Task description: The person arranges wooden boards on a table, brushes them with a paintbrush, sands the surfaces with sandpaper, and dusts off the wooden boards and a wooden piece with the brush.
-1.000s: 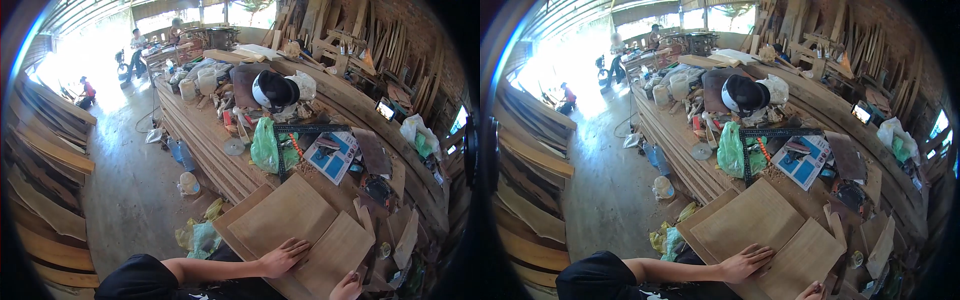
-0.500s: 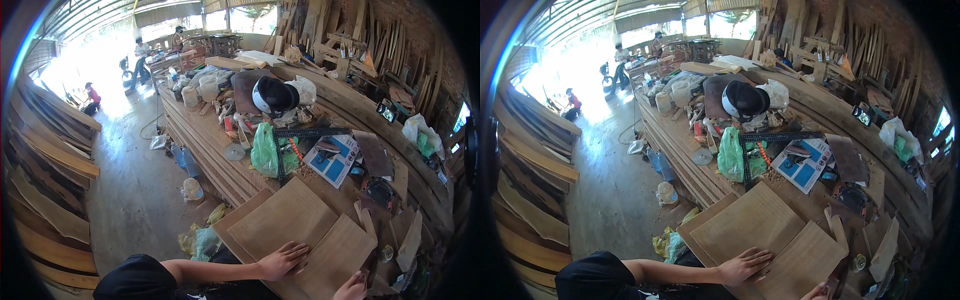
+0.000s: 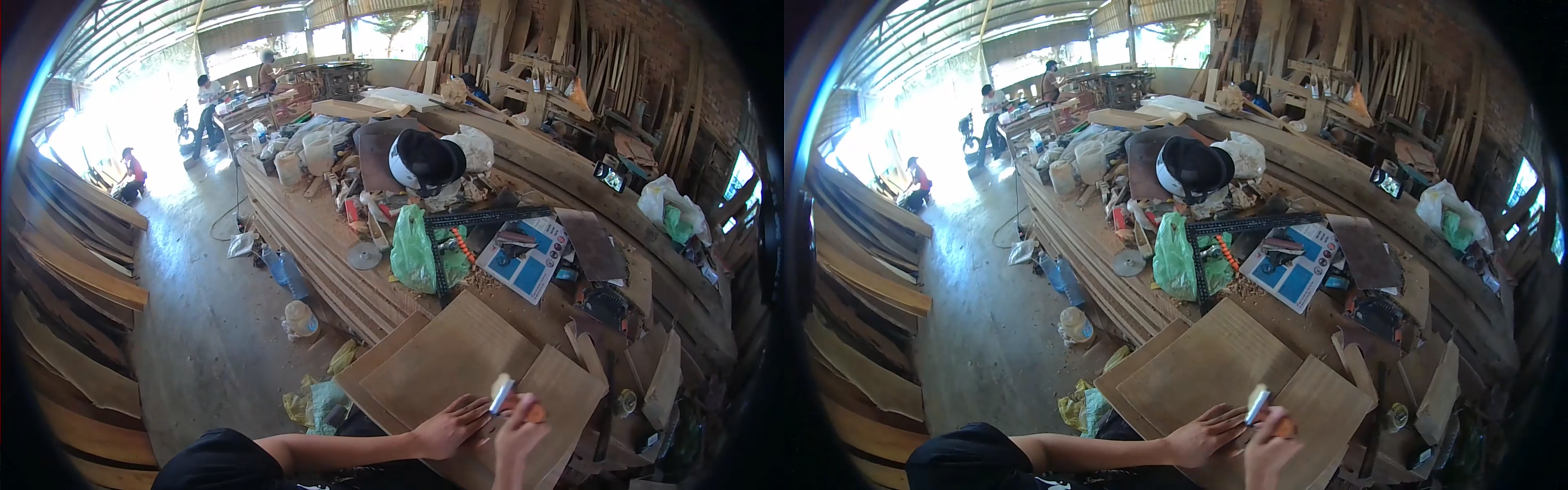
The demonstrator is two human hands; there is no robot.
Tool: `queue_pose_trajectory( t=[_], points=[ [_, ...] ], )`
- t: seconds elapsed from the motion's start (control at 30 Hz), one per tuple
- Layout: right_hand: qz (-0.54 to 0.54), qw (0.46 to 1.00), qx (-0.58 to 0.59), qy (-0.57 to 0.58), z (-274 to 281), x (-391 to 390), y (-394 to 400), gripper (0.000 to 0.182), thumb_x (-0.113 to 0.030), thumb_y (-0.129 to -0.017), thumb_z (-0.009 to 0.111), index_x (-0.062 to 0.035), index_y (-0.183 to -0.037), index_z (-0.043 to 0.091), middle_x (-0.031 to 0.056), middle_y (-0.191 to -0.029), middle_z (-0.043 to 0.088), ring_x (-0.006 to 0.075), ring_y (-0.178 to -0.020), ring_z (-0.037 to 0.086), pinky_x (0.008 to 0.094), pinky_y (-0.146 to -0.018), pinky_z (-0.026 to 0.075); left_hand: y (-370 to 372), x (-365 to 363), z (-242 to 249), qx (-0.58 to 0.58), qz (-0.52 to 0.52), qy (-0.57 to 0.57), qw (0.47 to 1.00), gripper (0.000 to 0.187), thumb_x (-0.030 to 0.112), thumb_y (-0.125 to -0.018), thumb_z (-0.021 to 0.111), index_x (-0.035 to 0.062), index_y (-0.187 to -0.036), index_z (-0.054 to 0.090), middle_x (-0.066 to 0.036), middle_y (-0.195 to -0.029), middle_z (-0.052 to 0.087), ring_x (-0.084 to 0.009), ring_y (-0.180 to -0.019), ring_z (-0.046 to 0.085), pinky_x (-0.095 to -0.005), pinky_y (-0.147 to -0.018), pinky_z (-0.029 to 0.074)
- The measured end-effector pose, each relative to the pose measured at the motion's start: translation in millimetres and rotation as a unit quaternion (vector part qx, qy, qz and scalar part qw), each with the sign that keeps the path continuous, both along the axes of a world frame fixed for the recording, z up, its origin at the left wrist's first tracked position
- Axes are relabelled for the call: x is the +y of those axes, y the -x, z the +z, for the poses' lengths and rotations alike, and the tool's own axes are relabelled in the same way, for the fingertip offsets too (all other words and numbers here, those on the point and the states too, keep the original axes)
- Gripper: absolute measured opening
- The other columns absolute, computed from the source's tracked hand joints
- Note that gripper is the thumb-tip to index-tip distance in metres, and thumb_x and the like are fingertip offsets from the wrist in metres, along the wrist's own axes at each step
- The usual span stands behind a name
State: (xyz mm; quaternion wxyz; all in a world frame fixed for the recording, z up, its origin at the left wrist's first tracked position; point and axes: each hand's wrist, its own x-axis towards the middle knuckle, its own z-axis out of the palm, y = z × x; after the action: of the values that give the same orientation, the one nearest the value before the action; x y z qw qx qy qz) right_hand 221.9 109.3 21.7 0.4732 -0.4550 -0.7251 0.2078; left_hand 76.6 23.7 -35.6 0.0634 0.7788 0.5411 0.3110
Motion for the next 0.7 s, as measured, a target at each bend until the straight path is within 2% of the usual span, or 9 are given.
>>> queue_pose_trajectory(
  t=[0.03, 0.1, 0.17, 0.23, 0.27, 0.33, 0.4, 0.63, 0.7],
  points=[
    [-0.029, 0.997, 0.036, 0.063, 0.4, 5.1, -6.3, 0.042, -0.028, -0.111, 0.05, 0.0037, -0.088, 0.063, 0.0144, -0.072, 0.067, 0.0273, -0.062, 0.068, 0.04, -0.053, 0.049, 0.0, -0.4, 4.3, -0.008, 0.006, -0.002, 1.0, 0.055, 0.033, -0.101, 0.061, -0.0017, -0.143, 0.052, -0.02, -0.154, 0.048, -0.0353, -0.147, 0.041, -0.0515, -0.121, 0.033],
    [-0.126, 0.99, 0.055, 0.013, 11.8, 19.2, -34.2, 0.045, -0.032, -0.112, 0.049, 0.0042, -0.09, 0.063, 0.0118, -0.07, 0.067, 0.0223, -0.058, 0.067, 0.0363, -0.05, 0.048, -1.9, -1.6, 11.8, -0.027, 0.009, 0.003, 1.0, 0.055, 0.033, -0.1, 0.062, -0.0016, -0.142, 0.053, -0.02, -0.153, 0.049, -0.0358, -0.147, 0.042, -0.0519, -0.12, 0.033],
    [-0.221, 0.974, 0.004, -0.06, 7.5, 43.8, -85.6, 0.045, -0.031, -0.112, 0.048, 0.0042, -0.089, 0.062, 0.012, -0.066, 0.064, 0.0228, -0.056, 0.065, 0.0363, -0.048, 0.047, 0.1, -1.8, 18.3, 0.002, 0.012, 0.02, 1.0, 0.056, 0.033, -0.1, 0.063, -0.002, -0.142, 0.053, -0.02, -0.154, 0.048, -0.0345, -0.147, 0.041, -0.0518, -0.12, 0.033],
    [-0.297, 0.951, -0.083, -0.022, 19.5, 51.7, -127.2, 0.046, -0.029, -0.111, 0.049, 0.003, -0.079, 0.06, 0.0234, -0.068, 0.066, 0.0423, -0.069, 0.068, 0.0502, -0.06, 0.051, -1.1, -1.5, 25.0, -0.001, 0.009, 0.029, 1.0, 0.054, 0.033, -0.099, 0.066, -0.0025, -0.138, 0.057, -0.02, -0.152, 0.05, -0.0334, -0.146, 0.044, -0.0515, -0.12, 0.034],
    [-0.29, 0.954, -0.08, -0.003, 22.4, 53.7, -136.7, 0.044, -0.029, -0.11, 0.05, 0.0023, -0.08, 0.061, 0.0262, -0.07, 0.066, 0.0461, -0.072, 0.067, 0.0542, -0.062, 0.049, -1.7, -1.3, 27.1, -0.01, 0.005, 0.022, 1.0, 0.053, 0.033, -0.098, 0.067, -0.0023, -0.137, 0.059, -0.02, -0.151, 0.052, -0.0336, -0.145, 0.045, -0.0515, -0.12, 0.034],
    [-0.296, 0.93, -0.214, 0.041, 51.4, 47.2, -122.9, 0.04, -0.026, -0.109, 0.051, 0.0005, -0.082, 0.063, 0.0238, -0.074, 0.068, 0.045, -0.072, 0.068, 0.0536, -0.063, 0.051, -0.9, 0.3, 30.6, -0.025, 0.008, 0.005, 1.0, 0.052, 0.034, -0.097, 0.068, -0.002, -0.133, 0.062, -0.021, -0.148, 0.054, -0.0341, -0.144, 0.047, -0.0515, -0.119, 0.035],
    [-0.231, 0.938, -0.245, -0.083, 40.9, 52.5, -104.5, 0.034, -0.023, -0.106, 0.054, -0.0011, -0.083, 0.065, 0.0207, -0.077, 0.068, 0.0441, -0.07, 0.068, 0.0537, -0.062, 0.051, -2.3, 1.9, 29.1, -0.014, 0.012, 0.002, 1.0, 0.051, 0.034, -0.096, 0.07, -0.0016, -0.131, 0.064, -0.021, -0.146, 0.056, -0.0341, -0.142, 0.049, -0.0522, -0.119, 0.035],
    [0.012, 0.988, -0.135, -0.074, 23.3, 57.1, -12.5, 0.026, -0.02, -0.101, 0.059, -0.0048, -0.082, 0.067, 0.0168, -0.073, 0.068, 0.0374, -0.063, 0.068, 0.047, -0.056, 0.053, -3.0, 0.6, 34.4, 0.013, 0.021, 0.029, 0.999, 0.051, 0.032, -0.095, 0.071, -0.0024, -0.132, 0.063, -0.019, -0.147, 0.056, -0.0333, -0.143, 0.049, -0.0519, -0.119, 0.035],
    [-0.026, 0.995, -0.094, -0.014, 28.1, 65.4, -21.6, 0.03, -0.02, -0.102, 0.059, -0.0051, -0.076, 0.065, 0.0161, -0.067, 0.066, 0.0377, -0.06, 0.067, 0.0469, -0.056, 0.052, -3.2, 0.3, 31.4, 0.0, 0.02, 0.037, 0.999, 0.051, 0.031, -0.094, 0.072, -0.0034, -0.132, 0.063, -0.02, -0.147, 0.056, -0.0333, -0.143, 0.048, -0.0521, -0.119, 0.035]
  ],
)
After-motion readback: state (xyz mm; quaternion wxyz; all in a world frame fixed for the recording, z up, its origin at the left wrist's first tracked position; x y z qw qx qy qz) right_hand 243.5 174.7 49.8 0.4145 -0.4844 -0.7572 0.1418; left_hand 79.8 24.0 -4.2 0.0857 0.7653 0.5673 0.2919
